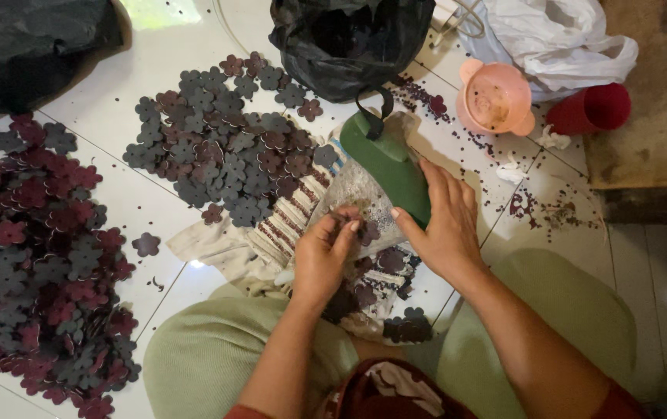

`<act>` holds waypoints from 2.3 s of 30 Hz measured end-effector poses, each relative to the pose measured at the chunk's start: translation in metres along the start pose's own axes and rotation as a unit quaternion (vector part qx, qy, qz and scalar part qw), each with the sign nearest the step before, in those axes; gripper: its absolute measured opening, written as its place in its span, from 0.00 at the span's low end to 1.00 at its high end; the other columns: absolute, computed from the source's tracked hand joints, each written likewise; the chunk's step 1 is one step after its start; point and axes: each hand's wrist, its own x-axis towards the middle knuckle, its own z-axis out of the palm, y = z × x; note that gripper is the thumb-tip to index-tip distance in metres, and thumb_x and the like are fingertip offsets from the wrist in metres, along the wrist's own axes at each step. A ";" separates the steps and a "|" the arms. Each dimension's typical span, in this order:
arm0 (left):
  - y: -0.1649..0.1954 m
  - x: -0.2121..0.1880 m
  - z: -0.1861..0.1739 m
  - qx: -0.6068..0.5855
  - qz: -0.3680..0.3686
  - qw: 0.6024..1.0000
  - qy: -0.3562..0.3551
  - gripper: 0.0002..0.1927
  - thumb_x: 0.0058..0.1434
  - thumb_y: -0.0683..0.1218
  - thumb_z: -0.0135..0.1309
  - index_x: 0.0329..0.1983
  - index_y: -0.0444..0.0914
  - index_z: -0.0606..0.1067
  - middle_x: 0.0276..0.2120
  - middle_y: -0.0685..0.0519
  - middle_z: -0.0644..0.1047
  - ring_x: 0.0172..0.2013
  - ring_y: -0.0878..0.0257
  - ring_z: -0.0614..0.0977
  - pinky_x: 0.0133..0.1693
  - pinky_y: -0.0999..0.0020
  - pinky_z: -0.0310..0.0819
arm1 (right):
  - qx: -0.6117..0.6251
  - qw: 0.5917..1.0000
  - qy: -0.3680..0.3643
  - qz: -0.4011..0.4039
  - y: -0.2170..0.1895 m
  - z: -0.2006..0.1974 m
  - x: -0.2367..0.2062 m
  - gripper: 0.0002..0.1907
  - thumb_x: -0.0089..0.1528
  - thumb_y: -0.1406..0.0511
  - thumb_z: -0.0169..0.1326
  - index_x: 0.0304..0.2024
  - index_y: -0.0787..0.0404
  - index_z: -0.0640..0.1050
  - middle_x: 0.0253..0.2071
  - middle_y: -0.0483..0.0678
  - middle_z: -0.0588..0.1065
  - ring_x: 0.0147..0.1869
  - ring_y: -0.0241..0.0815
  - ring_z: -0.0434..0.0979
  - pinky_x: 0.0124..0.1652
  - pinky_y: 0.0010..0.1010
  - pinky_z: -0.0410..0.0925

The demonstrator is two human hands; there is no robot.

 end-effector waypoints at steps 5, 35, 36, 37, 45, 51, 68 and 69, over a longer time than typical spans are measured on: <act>0.000 -0.001 0.001 0.017 0.042 0.999 0.010 0.09 0.65 0.42 0.59 0.46 0.33 0.80 0.43 0.51 0.85 0.40 0.68 0.83 0.44 0.71 0.77 | -0.001 1.000 -0.010 0.013 0.002 0.001 -0.002 0.43 0.59 0.56 0.63 0.71 0.66 0.62 0.67 0.61 0.66 0.68 0.61 0.62 0.67 0.49 0.53; 0.016 -0.007 0.001 0.169 0.246 0.955 0.007 0.09 0.64 0.43 0.58 0.47 0.37 0.77 0.44 0.44 0.81 0.43 0.45 0.83 0.44 0.57 0.78 | 0.136 0.981 -0.082 0.110 -0.036 -0.081 -0.073 0.55 0.50 0.55 0.71 0.72 0.66 0.57 0.56 0.59 0.68 0.58 0.57 0.71 0.56 0.45 0.65; 0.015 -0.007 0.001 0.166 0.256 0.952 0.007 0.10 0.64 0.43 0.58 0.47 0.37 0.77 0.44 0.43 0.81 0.43 0.44 0.83 0.44 0.56 0.78 | 0.091 0.979 -0.121 0.133 -0.038 -0.071 -0.071 0.58 0.48 0.55 0.71 0.72 0.66 0.56 0.56 0.62 0.68 0.58 0.60 0.71 0.55 0.48 0.66; 0.014 -0.007 0.000 0.164 0.247 0.955 -0.002 0.09 0.64 0.42 0.58 0.46 0.37 0.77 0.43 0.43 0.81 0.43 0.44 0.83 0.44 0.56 0.77 | 0.047 0.974 -0.158 0.154 -0.041 -0.064 -0.072 0.60 0.45 0.55 0.72 0.72 0.66 0.55 0.57 0.64 0.68 0.59 0.62 0.72 0.54 0.50 0.67; 0.013 -0.009 -0.011 0.089 0.240 0.966 -0.029 0.10 0.63 0.39 0.57 0.48 0.37 0.77 0.40 0.42 0.80 0.44 0.43 0.82 0.45 0.57 0.78 | 0.083 0.972 -0.132 0.174 -0.057 -0.061 -0.078 0.55 0.44 0.56 0.70 0.70 0.60 0.59 0.56 0.58 0.73 0.58 0.56 0.77 0.54 0.43 0.69; 0.005 -0.010 -0.009 0.107 0.236 0.966 -0.005 0.11 0.63 0.43 0.60 0.48 0.37 0.79 0.46 0.44 0.82 0.46 0.47 0.84 0.46 0.60 0.79 | 0.147 0.975 -0.030 0.163 -0.022 -0.105 -0.108 0.48 0.41 0.63 0.70 0.65 0.62 0.68 0.54 0.55 0.75 0.55 0.52 0.77 0.55 0.40 0.67; 0.007 -0.010 -0.013 0.149 0.223 0.963 -0.031 0.07 0.63 0.40 0.58 0.44 0.37 0.78 0.42 0.42 0.81 0.43 0.42 0.82 0.42 0.56 0.78 | 0.040 0.976 -0.114 0.182 -0.024 -0.069 -0.109 0.59 0.41 0.53 0.73 0.72 0.59 0.63 0.57 0.59 0.73 0.58 0.54 0.77 0.54 0.42 0.69; 0.008 -0.009 -0.013 0.157 0.212 0.964 -0.040 0.06 0.64 0.41 0.58 0.43 0.37 0.79 0.41 0.42 0.81 0.43 0.43 0.83 0.43 0.56 0.78 | 0.050 0.975 -0.096 0.192 -0.019 -0.075 -0.112 0.57 0.40 0.53 0.73 0.69 0.59 0.65 0.56 0.58 0.75 0.58 0.53 0.78 0.55 0.42 0.69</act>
